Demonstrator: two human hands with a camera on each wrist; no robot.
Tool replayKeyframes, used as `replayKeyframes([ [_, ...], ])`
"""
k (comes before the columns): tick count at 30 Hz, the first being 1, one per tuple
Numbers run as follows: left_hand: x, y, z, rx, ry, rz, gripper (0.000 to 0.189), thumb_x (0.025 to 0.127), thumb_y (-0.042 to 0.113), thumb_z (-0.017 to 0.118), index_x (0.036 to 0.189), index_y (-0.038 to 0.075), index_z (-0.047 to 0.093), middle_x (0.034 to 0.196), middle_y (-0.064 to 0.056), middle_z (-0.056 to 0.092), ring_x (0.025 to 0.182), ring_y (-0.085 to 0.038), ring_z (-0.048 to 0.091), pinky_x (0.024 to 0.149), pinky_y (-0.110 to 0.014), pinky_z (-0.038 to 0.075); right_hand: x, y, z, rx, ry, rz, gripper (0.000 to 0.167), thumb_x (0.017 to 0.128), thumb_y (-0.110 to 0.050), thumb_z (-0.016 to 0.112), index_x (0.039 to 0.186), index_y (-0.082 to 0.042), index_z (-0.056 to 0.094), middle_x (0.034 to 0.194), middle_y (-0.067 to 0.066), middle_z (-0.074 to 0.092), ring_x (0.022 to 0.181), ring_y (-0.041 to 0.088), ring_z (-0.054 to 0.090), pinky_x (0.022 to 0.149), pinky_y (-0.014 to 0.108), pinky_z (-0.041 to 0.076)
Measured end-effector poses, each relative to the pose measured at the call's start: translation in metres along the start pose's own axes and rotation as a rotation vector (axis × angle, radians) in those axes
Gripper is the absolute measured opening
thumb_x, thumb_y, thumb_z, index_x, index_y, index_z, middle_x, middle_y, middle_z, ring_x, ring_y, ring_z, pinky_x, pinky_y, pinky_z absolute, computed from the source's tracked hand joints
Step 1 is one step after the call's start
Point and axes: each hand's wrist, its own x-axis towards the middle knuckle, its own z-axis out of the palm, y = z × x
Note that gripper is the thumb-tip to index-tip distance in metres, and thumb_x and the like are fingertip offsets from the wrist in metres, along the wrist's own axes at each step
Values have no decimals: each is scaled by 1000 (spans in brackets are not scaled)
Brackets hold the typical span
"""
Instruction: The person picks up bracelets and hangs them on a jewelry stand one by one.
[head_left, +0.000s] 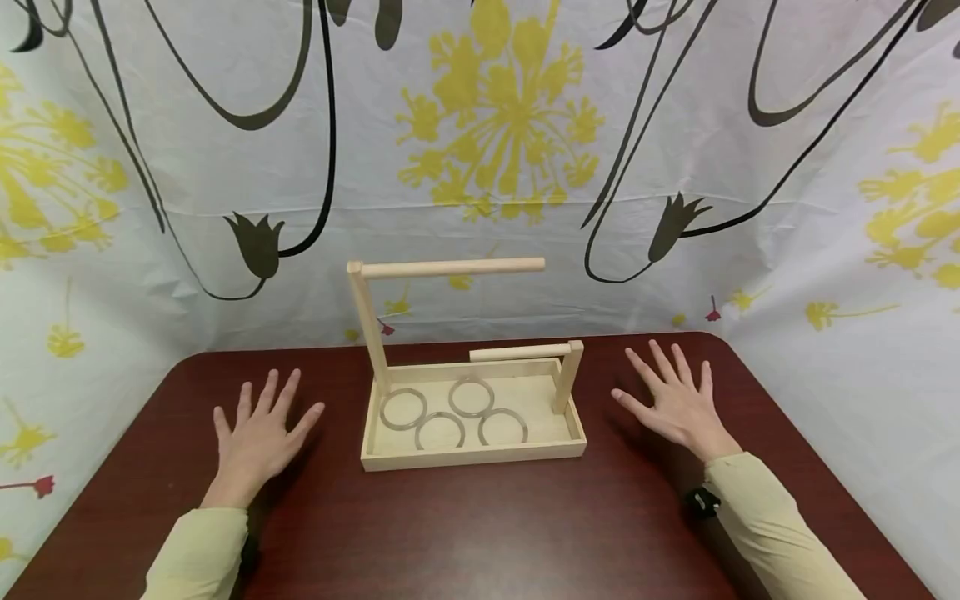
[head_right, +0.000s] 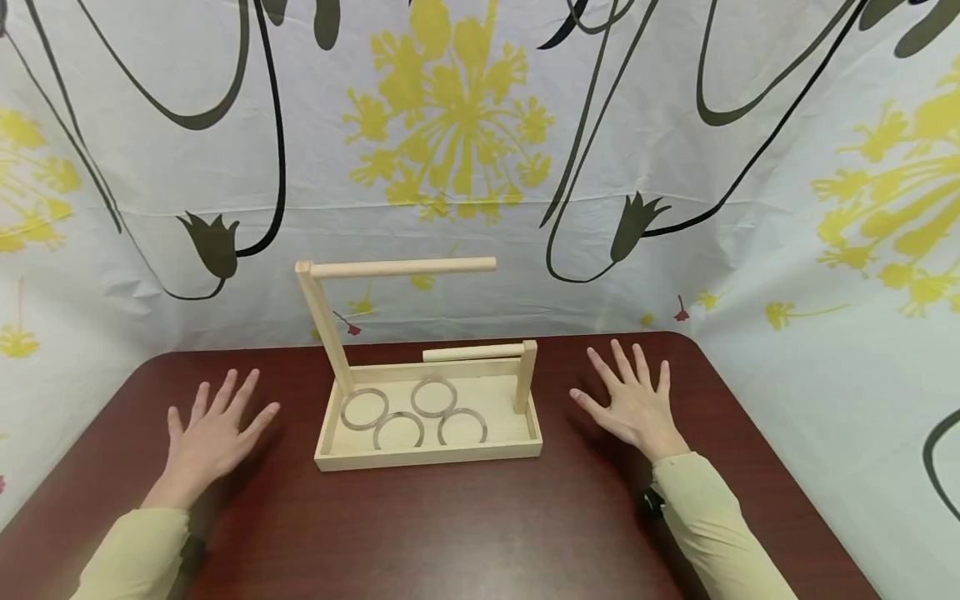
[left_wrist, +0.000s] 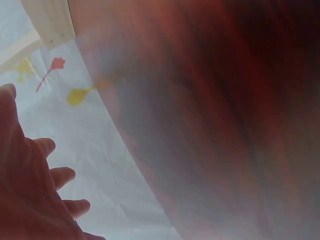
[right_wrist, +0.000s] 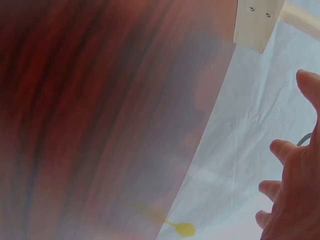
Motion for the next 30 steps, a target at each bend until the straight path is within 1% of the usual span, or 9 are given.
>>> replayKeyframes([
  [4,3,6,2,-5,-25,13,81,96,63,40,157,17,14,157,-24,12,139,-52,1,100,-73,-6,0,-3,1,7,6,-14,79,92,-64,47,154,-19,28,157,22,16,144,41,-3,102,69,-10],
  [9,6,15,5,-25,-55,33,81,95,63,41,156,15,17,157,-23,13,140,-51,5,101,-73,-5,1,-7,4,27,22,-48,76,92,-61,49,152,-17,33,154,24,23,143,42,5,104,69,-3],
  [15,4,29,11,-31,-92,107,82,94,64,42,156,15,21,158,-19,17,141,-47,10,103,-71,0,3,-11,6,70,42,-90,74,92,-57,53,149,-13,38,150,26,28,141,43,14,107,66,2],
  [21,1,44,16,-12,-106,178,81,93,64,44,154,13,27,156,-18,23,140,-47,17,104,-70,5,3,-15,5,91,45,-115,72,92,-55,55,148,-12,40,148,26,31,139,43,20,108,63,7],
  [25,-2,49,19,-5,-117,207,84,92,67,42,154,13,27,156,-17,24,139,-47,19,104,-70,6,2,-17,4,99,42,-127,71,92,-55,55,148,-12,40,148,26,31,139,43,22,108,61,11],
  [30,-4,52,22,5,-141,230,84,92,66,44,154,12,26,156,-16,26,139,-46,20,104,-70,6,0,-20,2,107,33,-144,70,93,-54,55,148,-12,40,148,25,32,138,42,23,108,61,13],
])
